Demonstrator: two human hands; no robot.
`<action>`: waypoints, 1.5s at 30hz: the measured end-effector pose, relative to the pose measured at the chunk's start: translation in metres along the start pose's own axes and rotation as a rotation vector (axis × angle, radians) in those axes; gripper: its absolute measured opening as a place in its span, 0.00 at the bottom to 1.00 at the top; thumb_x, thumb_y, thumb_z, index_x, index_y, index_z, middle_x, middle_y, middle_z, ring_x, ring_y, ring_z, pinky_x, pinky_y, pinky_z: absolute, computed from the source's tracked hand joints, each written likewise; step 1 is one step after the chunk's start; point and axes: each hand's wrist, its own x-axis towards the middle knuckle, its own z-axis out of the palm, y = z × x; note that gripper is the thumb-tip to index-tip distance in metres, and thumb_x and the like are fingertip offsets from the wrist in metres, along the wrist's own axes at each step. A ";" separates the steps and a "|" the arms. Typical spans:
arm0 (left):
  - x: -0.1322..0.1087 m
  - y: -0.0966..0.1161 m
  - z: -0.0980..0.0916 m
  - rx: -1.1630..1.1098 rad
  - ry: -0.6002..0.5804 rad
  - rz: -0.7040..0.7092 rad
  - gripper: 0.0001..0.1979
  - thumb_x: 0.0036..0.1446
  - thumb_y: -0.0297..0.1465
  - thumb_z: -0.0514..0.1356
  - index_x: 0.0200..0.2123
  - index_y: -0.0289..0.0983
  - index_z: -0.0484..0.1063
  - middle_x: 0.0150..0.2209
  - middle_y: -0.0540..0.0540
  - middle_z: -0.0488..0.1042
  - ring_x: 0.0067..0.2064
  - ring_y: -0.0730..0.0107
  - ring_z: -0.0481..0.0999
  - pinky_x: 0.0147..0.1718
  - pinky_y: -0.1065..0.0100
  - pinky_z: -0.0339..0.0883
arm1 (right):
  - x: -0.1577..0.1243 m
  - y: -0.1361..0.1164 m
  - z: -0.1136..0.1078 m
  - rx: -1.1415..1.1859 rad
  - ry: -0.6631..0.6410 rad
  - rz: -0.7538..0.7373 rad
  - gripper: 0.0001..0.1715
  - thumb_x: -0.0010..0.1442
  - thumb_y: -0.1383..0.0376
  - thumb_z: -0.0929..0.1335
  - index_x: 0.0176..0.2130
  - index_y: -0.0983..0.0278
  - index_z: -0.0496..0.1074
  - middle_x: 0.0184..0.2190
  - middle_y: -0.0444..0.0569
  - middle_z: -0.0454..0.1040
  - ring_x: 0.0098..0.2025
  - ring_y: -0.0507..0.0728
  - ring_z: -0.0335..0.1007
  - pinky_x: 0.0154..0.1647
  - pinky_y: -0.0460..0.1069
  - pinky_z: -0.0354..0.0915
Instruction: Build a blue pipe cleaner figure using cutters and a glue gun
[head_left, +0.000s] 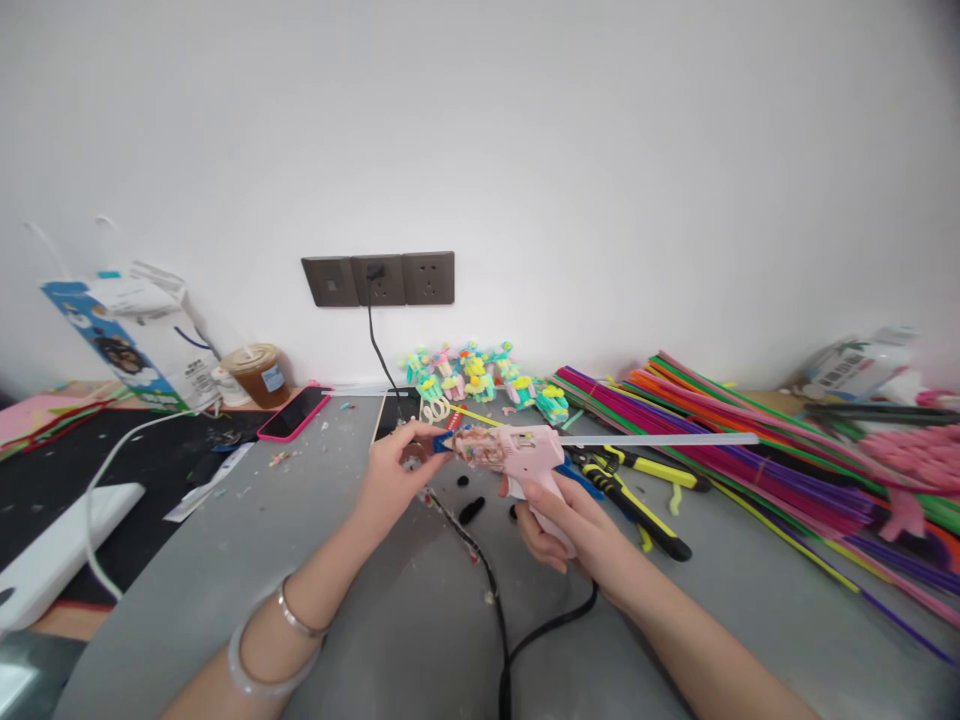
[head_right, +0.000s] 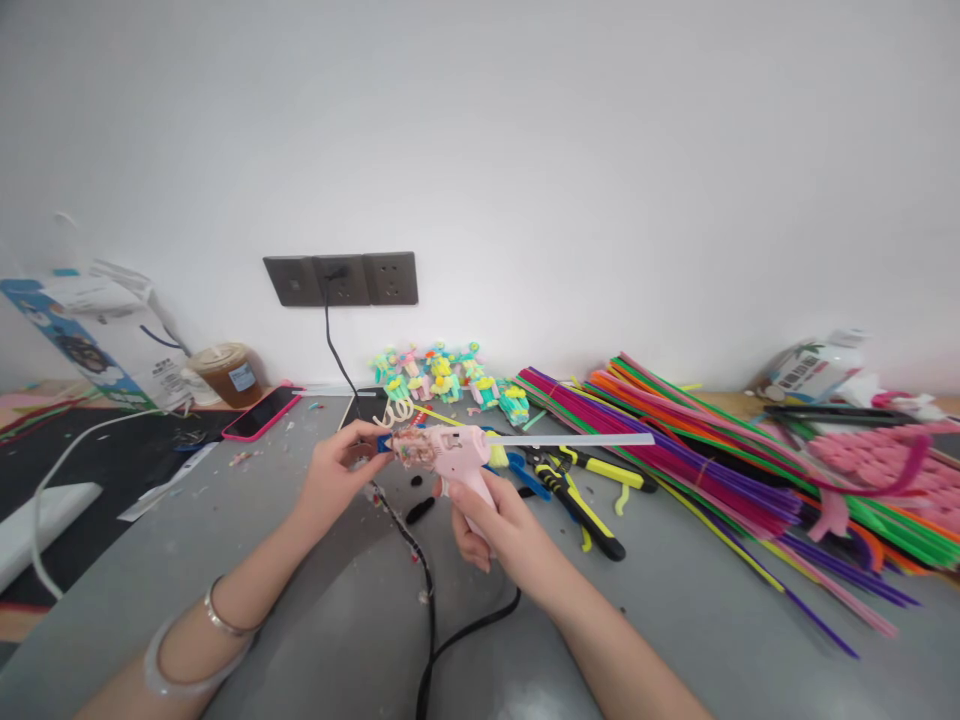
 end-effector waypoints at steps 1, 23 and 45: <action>0.000 0.000 0.000 0.005 0.002 0.000 0.06 0.52 0.29 0.65 0.36 0.36 0.78 0.29 0.48 0.77 0.29 0.72 0.74 0.30 0.73 0.73 | 0.000 0.000 0.000 -0.004 0.000 0.000 0.24 0.64 0.45 0.66 0.39 0.64 0.64 0.14 0.32 0.55 0.14 0.46 0.45 0.16 0.44 0.47; -0.001 -0.004 -0.002 -0.054 0.074 -0.052 0.08 0.53 0.33 0.67 0.35 0.36 0.76 0.28 0.49 0.75 0.29 0.71 0.74 0.28 0.73 0.70 | 0.003 -0.009 0.000 -0.054 0.130 0.042 0.28 0.58 0.41 0.67 0.35 0.63 0.66 0.12 0.32 0.53 0.13 0.46 0.44 0.15 0.44 0.46; -0.001 -0.007 -0.002 -0.077 0.080 -0.059 0.07 0.53 0.33 0.66 0.36 0.36 0.76 0.29 0.49 0.75 0.31 0.71 0.75 0.30 0.72 0.71 | 0.004 -0.009 -0.003 -0.033 0.151 -0.029 0.26 0.60 0.43 0.67 0.34 0.62 0.63 0.12 0.32 0.54 0.13 0.46 0.46 0.15 0.45 0.47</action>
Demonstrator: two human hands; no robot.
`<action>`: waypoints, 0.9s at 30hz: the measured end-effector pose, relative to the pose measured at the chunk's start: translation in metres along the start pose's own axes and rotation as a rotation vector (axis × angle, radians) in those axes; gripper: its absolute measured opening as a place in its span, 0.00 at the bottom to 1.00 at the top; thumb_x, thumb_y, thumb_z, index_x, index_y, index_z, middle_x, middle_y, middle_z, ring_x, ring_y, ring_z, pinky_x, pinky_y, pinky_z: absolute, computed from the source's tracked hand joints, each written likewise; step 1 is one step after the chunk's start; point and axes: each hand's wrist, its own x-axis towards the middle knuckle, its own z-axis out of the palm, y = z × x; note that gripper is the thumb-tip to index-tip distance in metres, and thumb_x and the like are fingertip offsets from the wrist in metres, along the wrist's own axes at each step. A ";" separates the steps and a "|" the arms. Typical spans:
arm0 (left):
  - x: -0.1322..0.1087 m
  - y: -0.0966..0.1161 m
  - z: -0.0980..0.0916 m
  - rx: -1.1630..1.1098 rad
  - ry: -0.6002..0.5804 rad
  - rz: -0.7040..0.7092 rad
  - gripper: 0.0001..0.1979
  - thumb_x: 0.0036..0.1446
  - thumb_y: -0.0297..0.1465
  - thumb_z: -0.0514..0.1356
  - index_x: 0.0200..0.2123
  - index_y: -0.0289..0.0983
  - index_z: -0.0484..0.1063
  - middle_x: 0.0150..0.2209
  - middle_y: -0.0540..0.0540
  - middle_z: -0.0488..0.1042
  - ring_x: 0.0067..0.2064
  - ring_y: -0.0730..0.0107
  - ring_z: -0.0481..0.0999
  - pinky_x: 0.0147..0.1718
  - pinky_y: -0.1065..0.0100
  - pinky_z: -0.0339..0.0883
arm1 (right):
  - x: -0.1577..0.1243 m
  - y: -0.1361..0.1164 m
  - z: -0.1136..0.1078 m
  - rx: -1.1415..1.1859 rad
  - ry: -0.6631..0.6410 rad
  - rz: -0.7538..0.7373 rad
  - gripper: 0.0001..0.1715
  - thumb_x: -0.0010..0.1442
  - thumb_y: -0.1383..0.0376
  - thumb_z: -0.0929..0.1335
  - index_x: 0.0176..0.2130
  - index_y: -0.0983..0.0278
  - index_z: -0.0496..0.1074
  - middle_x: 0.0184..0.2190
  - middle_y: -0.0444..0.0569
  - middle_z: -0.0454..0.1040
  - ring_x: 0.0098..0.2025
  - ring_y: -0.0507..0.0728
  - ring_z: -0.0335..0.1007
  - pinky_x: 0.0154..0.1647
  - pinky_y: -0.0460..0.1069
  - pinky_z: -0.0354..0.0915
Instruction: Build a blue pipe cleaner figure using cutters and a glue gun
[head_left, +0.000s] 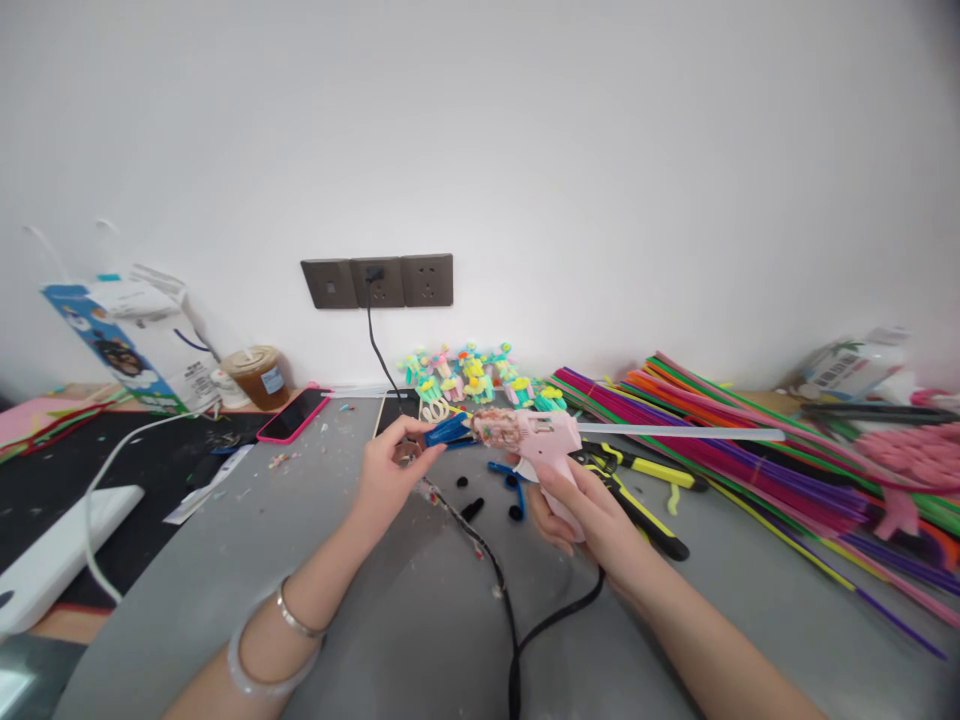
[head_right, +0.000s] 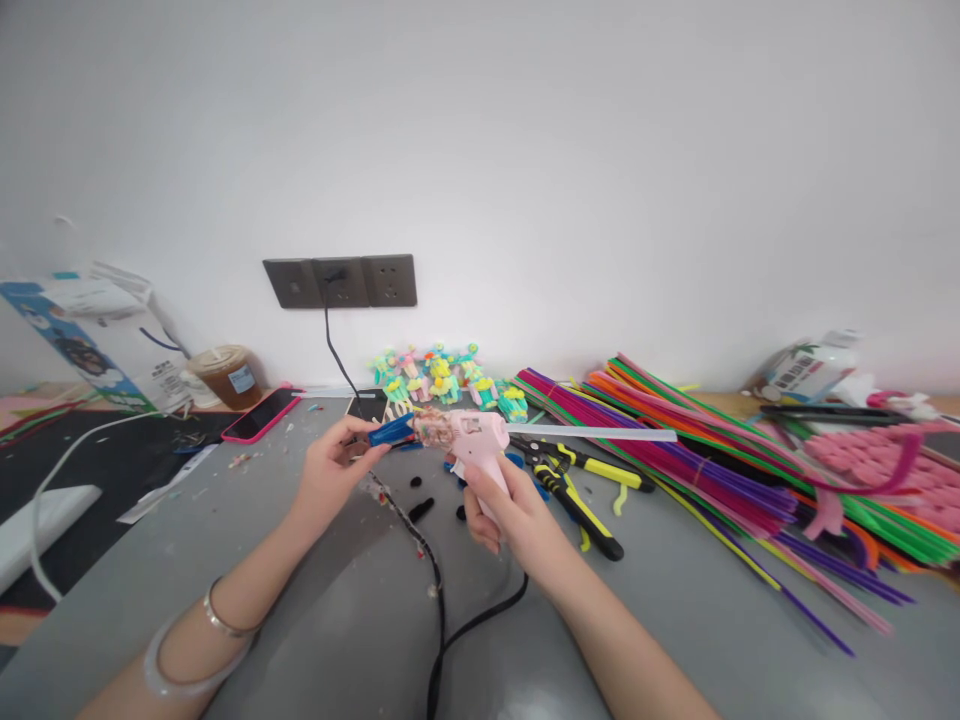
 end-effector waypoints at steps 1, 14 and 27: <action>0.000 0.000 0.000 0.006 -0.005 0.005 0.07 0.53 0.33 0.66 0.36 0.36 0.76 0.29 0.49 0.75 0.30 0.71 0.74 0.29 0.72 0.71 | 0.000 0.002 -0.001 0.006 -0.016 -0.004 0.25 0.60 0.43 0.67 0.34 0.62 0.63 0.12 0.32 0.54 0.13 0.46 0.45 0.15 0.44 0.47; 0.000 0.004 0.000 0.046 -0.047 0.067 0.06 0.53 0.30 0.66 0.36 0.36 0.77 0.32 0.46 0.78 0.32 0.69 0.76 0.30 0.71 0.72 | 0.000 0.005 0.001 -0.067 -0.017 0.024 0.27 0.59 0.42 0.68 0.35 0.64 0.66 0.12 0.32 0.55 0.13 0.46 0.46 0.14 0.44 0.48; 0.000 0.000 -0.001 0.039 -0.018 0.070 0.06 0.53 0.31 0.67 0.35 0.36 0.77 0.32 0.45 0.77 0.31 0.69 0.75 0.29 0.72 0.71 | 0.002 -0.002 0.001 -0.084 0.071 0.029 0.30 0.55 0.39 0.69 0.31 0.61 0.62 0.12 0.32 0.54 0.13 0.46 0.45 0.14 0.44 0.48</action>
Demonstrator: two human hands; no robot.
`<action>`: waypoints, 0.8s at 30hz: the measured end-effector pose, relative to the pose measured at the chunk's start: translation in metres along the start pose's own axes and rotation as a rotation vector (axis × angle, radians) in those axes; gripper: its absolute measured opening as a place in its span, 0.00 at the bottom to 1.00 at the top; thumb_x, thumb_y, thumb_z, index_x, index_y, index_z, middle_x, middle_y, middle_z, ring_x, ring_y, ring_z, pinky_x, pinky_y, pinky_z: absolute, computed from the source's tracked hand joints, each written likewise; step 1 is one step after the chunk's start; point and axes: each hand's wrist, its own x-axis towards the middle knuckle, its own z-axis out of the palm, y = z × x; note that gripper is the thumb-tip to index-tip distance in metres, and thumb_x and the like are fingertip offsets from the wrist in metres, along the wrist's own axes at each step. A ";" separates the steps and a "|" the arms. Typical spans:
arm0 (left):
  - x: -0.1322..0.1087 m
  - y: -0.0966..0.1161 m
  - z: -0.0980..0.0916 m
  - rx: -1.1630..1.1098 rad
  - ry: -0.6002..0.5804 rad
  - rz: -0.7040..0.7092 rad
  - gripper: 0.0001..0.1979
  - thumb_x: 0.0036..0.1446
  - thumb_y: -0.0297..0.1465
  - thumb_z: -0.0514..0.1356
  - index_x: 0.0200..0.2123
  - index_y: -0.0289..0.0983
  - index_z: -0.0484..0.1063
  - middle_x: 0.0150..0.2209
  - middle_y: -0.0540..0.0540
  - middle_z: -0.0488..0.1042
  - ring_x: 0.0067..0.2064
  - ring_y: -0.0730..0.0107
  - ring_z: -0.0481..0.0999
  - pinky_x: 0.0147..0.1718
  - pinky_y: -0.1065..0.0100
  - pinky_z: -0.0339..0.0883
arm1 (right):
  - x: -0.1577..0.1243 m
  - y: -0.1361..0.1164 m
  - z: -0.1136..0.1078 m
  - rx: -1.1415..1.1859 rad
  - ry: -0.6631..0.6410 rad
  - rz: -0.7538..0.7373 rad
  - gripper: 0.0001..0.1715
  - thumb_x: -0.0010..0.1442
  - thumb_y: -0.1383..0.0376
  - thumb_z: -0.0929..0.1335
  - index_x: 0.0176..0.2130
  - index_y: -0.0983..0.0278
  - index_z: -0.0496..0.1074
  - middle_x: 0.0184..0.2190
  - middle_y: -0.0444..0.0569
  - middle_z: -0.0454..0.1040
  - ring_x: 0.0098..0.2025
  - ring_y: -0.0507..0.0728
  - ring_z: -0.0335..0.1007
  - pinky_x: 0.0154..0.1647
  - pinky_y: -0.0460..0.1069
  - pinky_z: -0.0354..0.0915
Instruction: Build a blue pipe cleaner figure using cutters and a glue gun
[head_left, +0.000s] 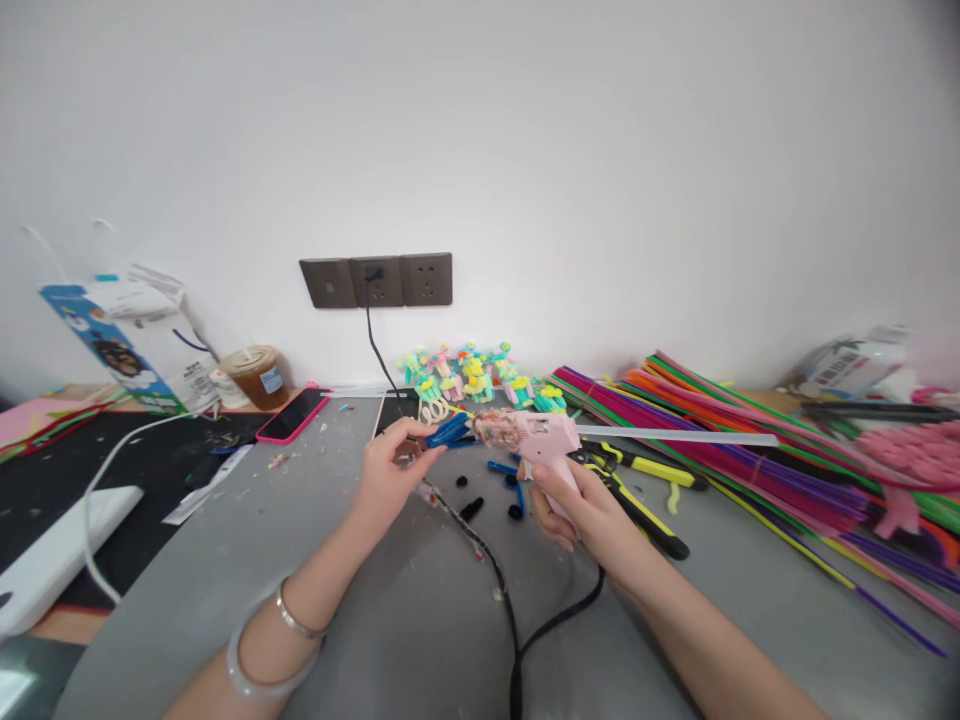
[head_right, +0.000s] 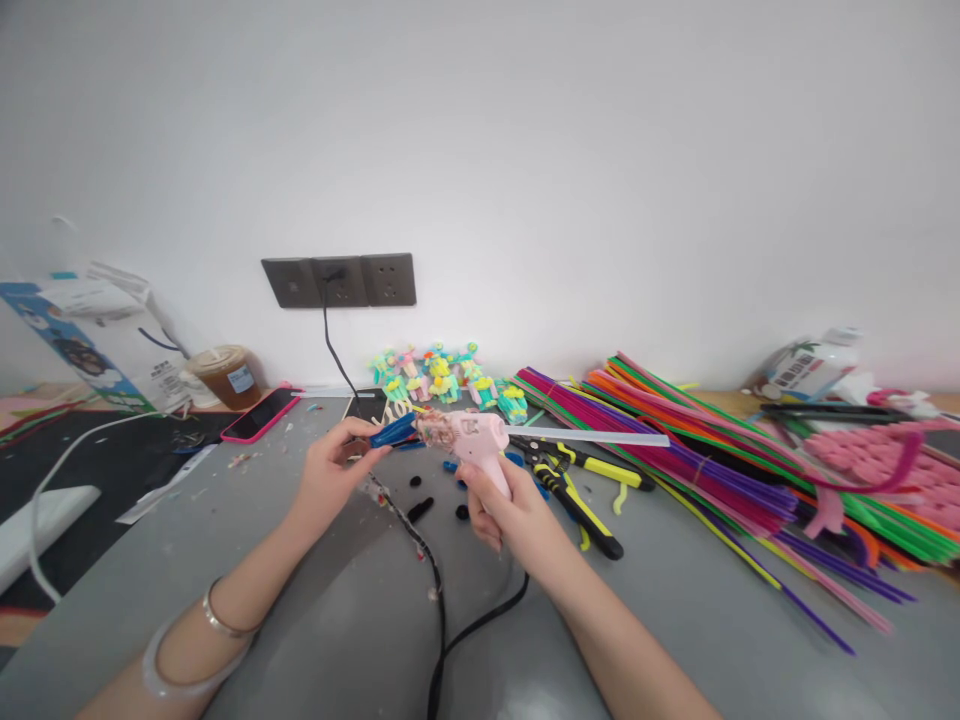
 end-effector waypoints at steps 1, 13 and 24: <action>0.000 0.000 0.000 0.000 0.000 0.000 0.06 0.53 0.31 0.66 0.35 0.36 0.77 0.32 0.45 0.77 0.32 0.69 0.75 0.29 0.72 0.71 | 0.001 0.000 0.000 -0.006 0.004 -0.002 0.30 0.56 0.39 0.69 0.31 0.61 0.61 0.12 0.32 0.54 0.13 0.46 0.46 0.14 0.44 0.48; 0.000 0.002 0.003 -0.065 0.005 -0.067 0.07 0.52 0.32 0.66 0.34 0.36 0.75 0.29 0.49 0.74 0.29 0.72 0.73 0.29 0.73 0.71 | 0.001 0.007 -0.003 0.066 -0.074 -0.018 0.29 0.57 0.40 0.68 0.35 0.63 0.65 0.11 0.31 0.54 0.12 0.46 0.44 0.13 0.43 0.47; 0.001 0.007 0.005 -0.060 -0.028 -0.032 0.05 0.51 0.29 0.66 0.33 0.35 0.77 0.28 0.50 0.73 0.29 0.73 0.72 0.29 0.73 0.71 | -0.004 0.015 -0.002 0.103 -0.192 -0.016 0.24 0.62 0.45 0.67 0.35 0.63 0.64 0.13 0.32 0.55 0.13 0.45 0.45 0.14 0.42 0.48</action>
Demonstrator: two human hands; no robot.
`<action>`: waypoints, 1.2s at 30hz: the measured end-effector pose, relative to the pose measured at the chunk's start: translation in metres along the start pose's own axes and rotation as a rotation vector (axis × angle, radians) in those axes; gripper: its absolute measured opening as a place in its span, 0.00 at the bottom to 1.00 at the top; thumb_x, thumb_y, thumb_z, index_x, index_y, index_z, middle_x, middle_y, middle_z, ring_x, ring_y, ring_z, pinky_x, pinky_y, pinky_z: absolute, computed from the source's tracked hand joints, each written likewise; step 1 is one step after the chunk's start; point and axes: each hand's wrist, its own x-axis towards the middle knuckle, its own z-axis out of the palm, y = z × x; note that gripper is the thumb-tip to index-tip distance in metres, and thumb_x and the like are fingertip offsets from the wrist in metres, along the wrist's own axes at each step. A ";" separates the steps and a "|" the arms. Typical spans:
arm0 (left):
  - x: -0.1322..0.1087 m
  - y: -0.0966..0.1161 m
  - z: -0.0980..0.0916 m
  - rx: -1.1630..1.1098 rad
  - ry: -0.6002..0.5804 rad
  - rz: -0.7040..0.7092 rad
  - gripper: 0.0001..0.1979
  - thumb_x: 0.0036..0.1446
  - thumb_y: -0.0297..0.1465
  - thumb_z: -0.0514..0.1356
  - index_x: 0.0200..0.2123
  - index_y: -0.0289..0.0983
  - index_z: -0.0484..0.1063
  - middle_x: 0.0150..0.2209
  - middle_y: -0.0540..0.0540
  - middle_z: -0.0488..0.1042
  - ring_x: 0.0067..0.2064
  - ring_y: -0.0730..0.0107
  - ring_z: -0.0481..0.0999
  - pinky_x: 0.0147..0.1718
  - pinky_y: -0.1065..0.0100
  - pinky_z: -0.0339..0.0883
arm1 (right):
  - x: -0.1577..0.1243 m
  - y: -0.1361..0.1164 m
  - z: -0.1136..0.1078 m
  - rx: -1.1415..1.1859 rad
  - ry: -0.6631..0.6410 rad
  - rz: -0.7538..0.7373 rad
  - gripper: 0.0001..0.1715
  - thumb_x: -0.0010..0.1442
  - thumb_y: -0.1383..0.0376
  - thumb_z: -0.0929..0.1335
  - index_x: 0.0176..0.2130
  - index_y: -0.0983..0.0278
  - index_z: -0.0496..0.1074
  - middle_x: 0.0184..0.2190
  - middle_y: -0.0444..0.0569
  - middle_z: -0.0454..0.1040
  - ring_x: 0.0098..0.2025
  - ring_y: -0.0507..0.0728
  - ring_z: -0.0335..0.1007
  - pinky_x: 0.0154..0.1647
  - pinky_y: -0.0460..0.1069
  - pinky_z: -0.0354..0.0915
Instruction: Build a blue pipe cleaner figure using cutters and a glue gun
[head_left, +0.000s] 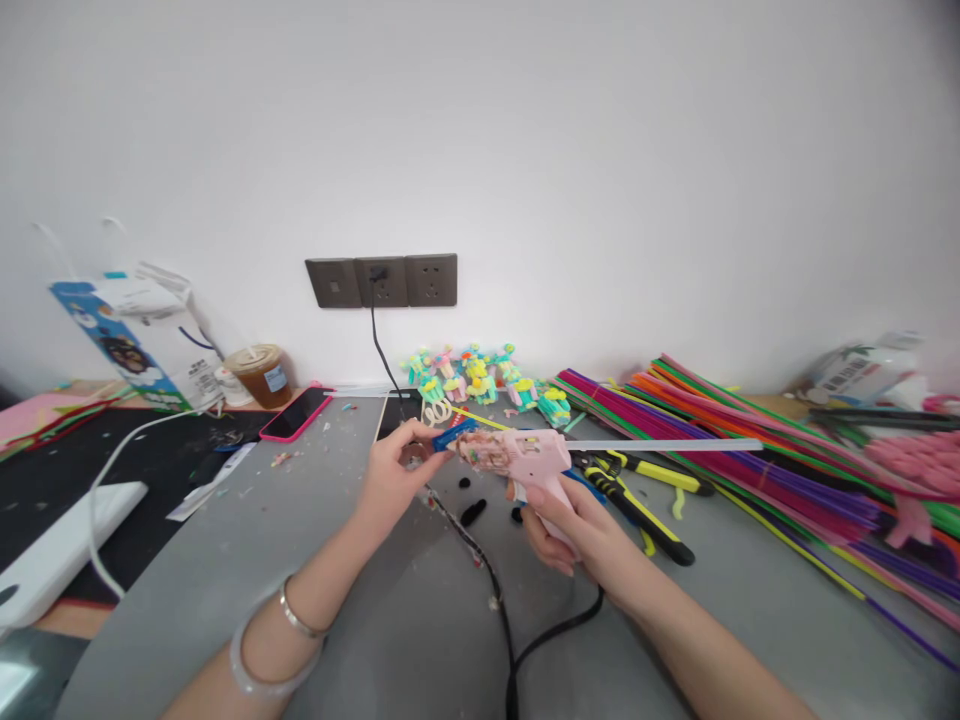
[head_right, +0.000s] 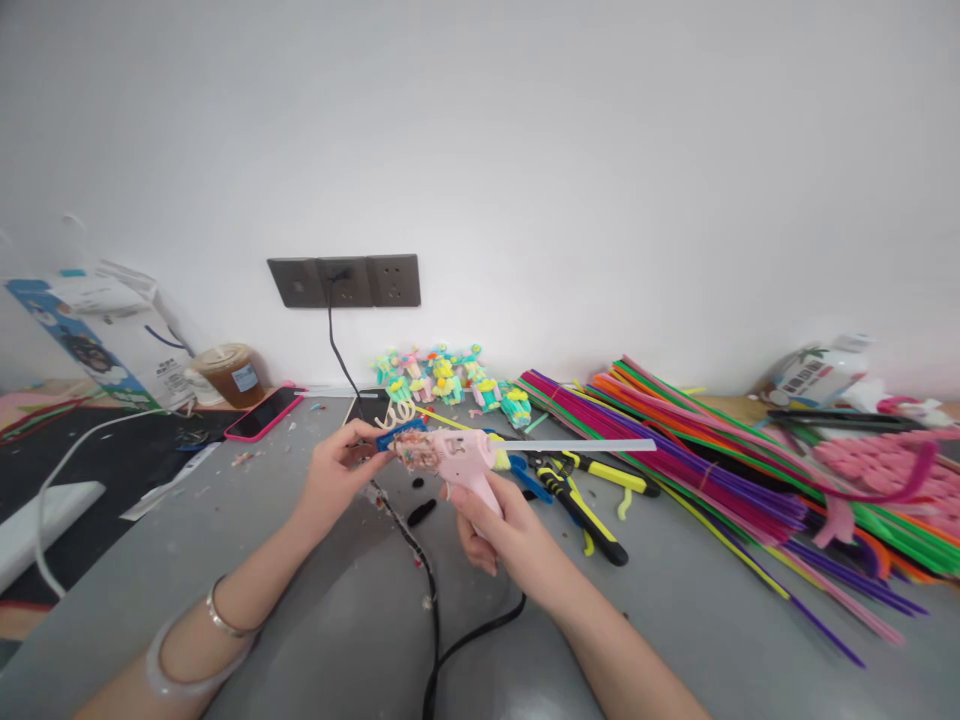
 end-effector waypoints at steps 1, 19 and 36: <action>0.000 0.000 0.000 0.001 -0.002 -0.002 0.05 0.51 0.29 0.67 0.33 0.35 0.77 0.28 0.50 0.73 0.29 0.73 0.72 0.29 0.73 0.71 | 0.000 0.000 0.000 -0.003 0.002 0.000 0.25 0.62 0.45 0.68 0.35 0.63 0.64 0.13 0.32 0.55 0.13 0.45 0.45 0.14 0.42 0.48; 0.000 -0.001 0.000 -0.018 0.032 -0.013 0.06 0.51 0.30 0.67 0.33 0.35 0.75 0.29 0.49 0.74 0.29 0.73 0.72 0.29 0.73 0.71 | 0.003 0.000 -0.001 -0.066 0.071 0.028 0.28 0.59 0.41 0.68 0.32 0.63 0.63 0.11 0.32 0.55 0.12 0.45 0.44 0.12 0.42 0.47; -0.002 -0.004 -0.002 -0.017 0.081 -0.021 0.07 0.52 0.32 0.68 0.33 0.36 0.75 0.28 0.49 0.74 0.29 0.72 0.73 0.29 0.72 0.72 | 0.003 -0.007 -0.002 -0.111 0.140 0.002 0.29 0.58 0.40 0.68 0.28 0.60 0.59 0.12 0.32 0.54 0.12 0.46 0.47 0.15 0.44 0.48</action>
